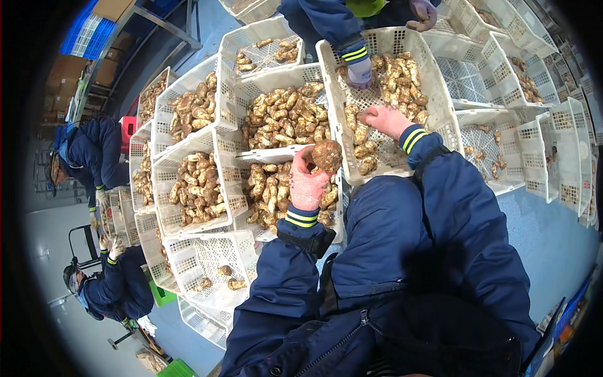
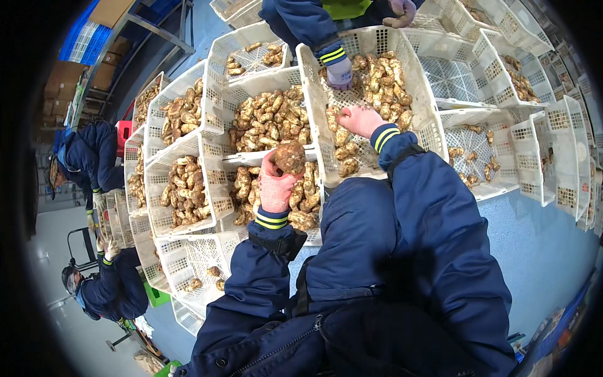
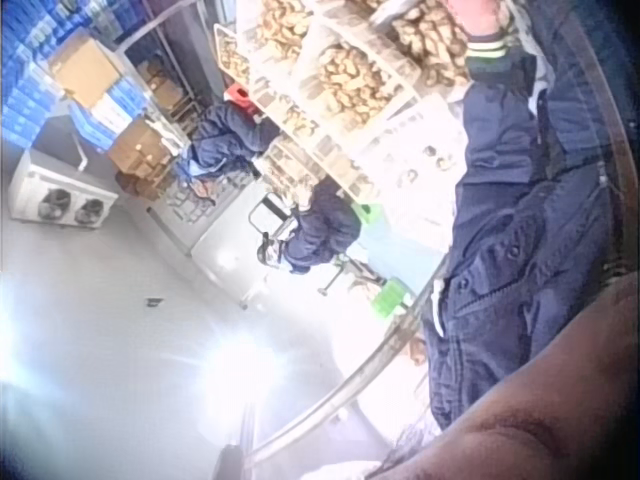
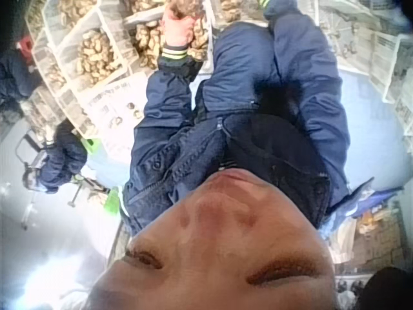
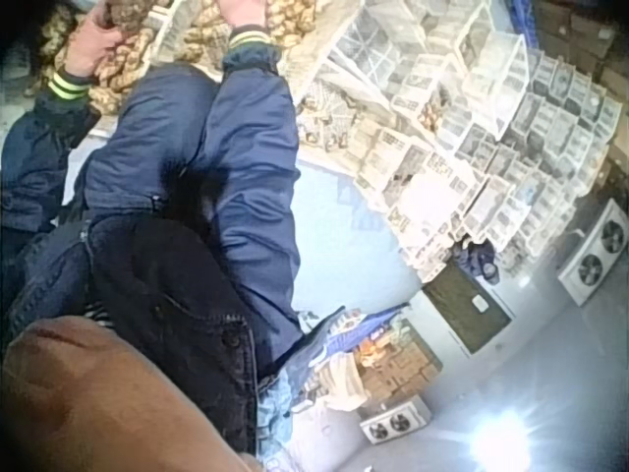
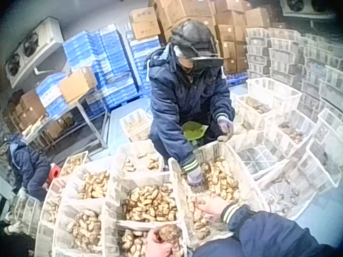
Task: The person is sorting and cleaning ginger roots from one basket into another.
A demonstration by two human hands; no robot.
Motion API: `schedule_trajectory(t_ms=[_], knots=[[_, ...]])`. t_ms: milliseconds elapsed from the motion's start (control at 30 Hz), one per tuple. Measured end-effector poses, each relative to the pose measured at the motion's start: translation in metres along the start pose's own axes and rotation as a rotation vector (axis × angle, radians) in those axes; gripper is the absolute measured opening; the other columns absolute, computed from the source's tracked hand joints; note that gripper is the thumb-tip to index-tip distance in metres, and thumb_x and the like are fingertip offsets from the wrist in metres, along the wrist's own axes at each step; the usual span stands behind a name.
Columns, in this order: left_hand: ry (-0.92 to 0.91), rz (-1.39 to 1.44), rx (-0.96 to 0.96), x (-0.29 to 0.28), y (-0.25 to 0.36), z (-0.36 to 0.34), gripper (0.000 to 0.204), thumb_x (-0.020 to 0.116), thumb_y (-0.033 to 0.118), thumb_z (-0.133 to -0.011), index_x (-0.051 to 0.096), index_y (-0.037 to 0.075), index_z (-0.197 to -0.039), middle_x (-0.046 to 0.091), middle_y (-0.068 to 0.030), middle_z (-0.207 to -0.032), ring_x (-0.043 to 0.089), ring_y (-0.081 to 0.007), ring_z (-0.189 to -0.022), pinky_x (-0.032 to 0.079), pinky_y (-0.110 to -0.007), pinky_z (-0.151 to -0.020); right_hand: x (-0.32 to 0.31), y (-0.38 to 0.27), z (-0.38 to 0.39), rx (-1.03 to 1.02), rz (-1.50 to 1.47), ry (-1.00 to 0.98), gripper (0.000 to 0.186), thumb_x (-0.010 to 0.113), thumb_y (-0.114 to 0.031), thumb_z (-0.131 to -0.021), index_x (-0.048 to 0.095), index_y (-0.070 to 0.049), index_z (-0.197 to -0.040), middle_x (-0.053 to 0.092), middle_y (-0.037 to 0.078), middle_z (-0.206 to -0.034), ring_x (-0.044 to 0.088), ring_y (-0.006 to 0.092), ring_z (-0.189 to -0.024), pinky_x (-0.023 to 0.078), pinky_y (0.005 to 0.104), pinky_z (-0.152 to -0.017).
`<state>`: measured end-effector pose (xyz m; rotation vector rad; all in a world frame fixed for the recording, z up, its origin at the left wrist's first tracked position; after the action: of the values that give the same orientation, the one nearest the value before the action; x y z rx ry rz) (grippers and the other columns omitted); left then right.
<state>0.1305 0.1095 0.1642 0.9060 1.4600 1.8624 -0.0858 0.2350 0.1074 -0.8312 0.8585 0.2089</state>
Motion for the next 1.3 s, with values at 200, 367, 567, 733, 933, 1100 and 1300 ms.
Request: schedule_trajectory(t_ms=[200, 367, 567, 733, 933, 1100, 1300], knots=[[-0.047, -0.009, -0.082, -0.017, -0.012, -0.002, 0.045, 0.070, 0.001, -0.078, 0.052, 0.001, -0.119, 0.064, -0.0061, -0.106, 0.060, -0.0124, -0.093, 0.049, -0.026, -0.079, 0.067, 0.028, 0.007, 0.094, 0.341, -0.492, 0.063, 0.047, -0.049, -0.085, 0.042, -0.012, -0.136, 0.059, 0.019, -0.121, 0.058, 0.0345, -0.109, 0.044, 0.0413, -0.095], [-0.243, 0.110, -0.385, -0.019, -0.037, 0.008, 0.043, 0.056, 0.033, -0.094, 0.052, 0.000, -0.122, 0.063, -0.0094, -0.108, 0.062, -0.0170, -0.094, 0.051, -0.031, -0.081, 0.087, 0.030, 0.004, 0.074, 0.355, -0.499, 0.067, 0.049, -0.047, -0.085, 0.034, -0.015, -0.142, 0.055, 0.020, -0.128, 0.057, 0.0348, -0.111, 0.044, 0.0424, -0.094], [-0.199, 0.647, -0.526, -0.037, -0.100, 0.025, 0.043, 0.052, 0.033, -0.096, 0.051, -0.002, -0.121, 0.061, -0.0134, -0.112, 0.063, -0.0228, -0.096, 0.054, -0.036, -0.082, 0.105, 0.063, -0.009, 0.144, 0.228, -0.426, 0.054, 0.042, -0.022, -0.087, 0.038, -0.012, -0.140, 0.054, 0.022, -0.128, 0.056, 0.0350, -0.113, 0.043, 0.0426, -0.096], [-0.061, -0.211, -0.319, -0.128, -0.193, 0.049, 0.026, 0.061, 0.023, -0.088, 0.056, 0.013, -0.111, 0.059, -0.0076, -0.098, 0.060, -0.0225, -0.089, 0.049, -0.037, -0.072, 0.102, 0.073, -0.018, 0.090, 0.304, -0.254, 0.043, 0.037, -0.019, -0.089, 0.048, -0.004, -0.128, 0.064, 0.023, -0.108, 0.062, 0.0359, -0.101, 0.048, 0.0449, -0.086], [-0.202, -0.178, -0.195, -0.130, -0.178, 0.047, 0.036, 0.051, 0.025, -0.095, 0.051, 0.003, -0.123, 0.060, -0.0087, -0.117, 0.058, -0.0207, -0.109, 0.048, -0.034, -0.088, 0.110, 0.071, -0.016, 0.239, 0.153, -0.447, 0.067, 0.056, -0.028, -0.077, 0.038, -0.008, -0.138, 0.063, 0.024, -0.111, 0.062, 0.0352, -0.100, 0.046, 0.0426, -0.088], [-0.019, 0.385, -0.571, -0.070, -0.148, 0.014, 0.042, 0.054, 0.031, -0.095, 0.051, 0.000, -0.124, 0.056, -0.0136, -0.124, 0.057, -0.0256, -0.111, 0.047, -0.038, -0.094, 0.112, 0.061, -0.021, 0.148, 0.247, -0.438, 0.070, 0.060, -0.033, -0.074, 0.040, -0.007, -0.136, 0.063, 0.023, -0.109, 0.062, 0.0318, -0.101, 0.048, 0.0418, -0.085], [-0.102, 0.430, -0.540, -0.028, -0.122, 0.005, 0.046, 0.058, 0.030, -0.093, 0.048, 0.000, -0.127, 0.057, -0.0152, -0.122, 0.057, -0.0267, -0.111, 0.046, -0.039, -0.095, 0.118, 0.065, -0.024, 0.143, 0.387, -0.406, 0.041, 0.063, -0.032, -0.071, 0.069, -0.003, -0.098, 0.067, 0.019, -0.102, 0.064, 0.0319, -0.098, 0.051, 0.0411, -0.084]])
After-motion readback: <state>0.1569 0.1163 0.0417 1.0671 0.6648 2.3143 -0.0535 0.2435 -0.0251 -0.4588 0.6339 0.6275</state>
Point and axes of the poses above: each hand's wrist, its own z-axis away from the middle knuckle, its own x-axis out of the palm, y = z × x, the point moved 7 cm from there along -z, towards the middle knuckle
